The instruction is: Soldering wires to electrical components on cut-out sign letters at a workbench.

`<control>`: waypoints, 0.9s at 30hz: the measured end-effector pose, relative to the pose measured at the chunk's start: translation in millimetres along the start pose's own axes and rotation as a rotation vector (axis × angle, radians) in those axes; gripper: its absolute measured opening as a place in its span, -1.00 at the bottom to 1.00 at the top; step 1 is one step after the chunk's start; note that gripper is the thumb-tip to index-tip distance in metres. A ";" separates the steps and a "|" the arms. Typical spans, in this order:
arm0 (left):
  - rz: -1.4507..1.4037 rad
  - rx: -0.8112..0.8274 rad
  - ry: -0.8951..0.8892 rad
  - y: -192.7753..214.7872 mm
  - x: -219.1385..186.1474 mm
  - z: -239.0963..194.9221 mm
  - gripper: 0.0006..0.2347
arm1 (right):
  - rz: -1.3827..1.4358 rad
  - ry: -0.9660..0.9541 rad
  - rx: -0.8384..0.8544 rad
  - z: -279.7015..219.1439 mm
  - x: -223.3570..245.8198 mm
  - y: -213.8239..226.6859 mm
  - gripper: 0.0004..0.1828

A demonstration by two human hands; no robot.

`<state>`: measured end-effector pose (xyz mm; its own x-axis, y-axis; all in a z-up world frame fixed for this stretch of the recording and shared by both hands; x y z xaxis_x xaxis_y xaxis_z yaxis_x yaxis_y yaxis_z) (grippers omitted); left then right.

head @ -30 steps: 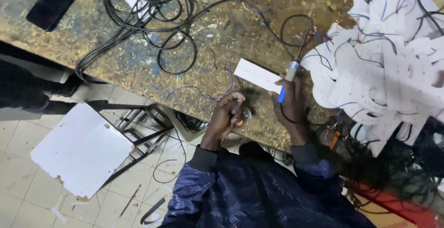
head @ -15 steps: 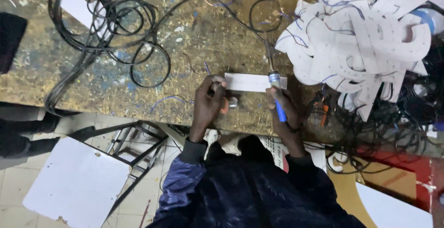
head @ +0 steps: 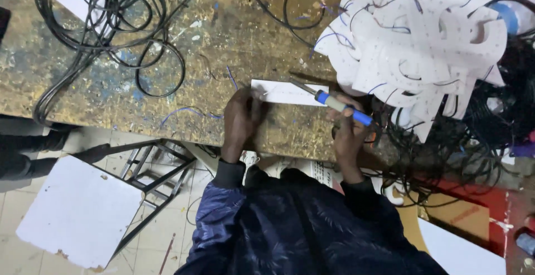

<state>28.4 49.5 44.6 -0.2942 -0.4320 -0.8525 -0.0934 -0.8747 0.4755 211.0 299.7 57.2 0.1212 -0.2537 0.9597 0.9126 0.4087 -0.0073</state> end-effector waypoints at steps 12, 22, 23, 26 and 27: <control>0.023 0.082 -0.255 11.5 -87.3 18.0 -0.81 | 0.077 -0.043 -0.042 26.7 -18.8 15.0 -0.56; 0.223 0.063 -0.229 -24.4 -4.2 18.2 -0.83 | 0.060 -0.025 0.027 20.1 -19.8 14.4 -0.53; 0.176 0.063 -0.218 -23.0 -7.3 17.6 -0.84 | 0.036 -0.027 0.051 20.1 -21.5 14.0 -0.49; 0.141 0.075 -0.226 -20.0 -12.1 16.6 -0.83 | -0.013 -0.037 0.098 20.6 -22.2 12.1 -0.46; 0.148 0.088 -0.248 -20.7 -14.1 15.6 -0.81 | -0.041 -0.042 0.118 20.4 -21.8 12.1 -0.46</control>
<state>19.6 77.1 50.2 -0.5334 -0.4769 -0.6986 -0.1115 -0.7791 0.6170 211.4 328.1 41.8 0.0655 -0.2362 0.9695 0.8639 0.4997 0.0634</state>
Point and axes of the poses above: each hand's wrist, its own z-axis towards the middle knuckle, its own y-axis out of the back of the hand, x = y × z, the point moved 8 cm from there along z, towards the middle knuckle, and after that the axes turned 15 degrees about -x, right-handed, at the moved point
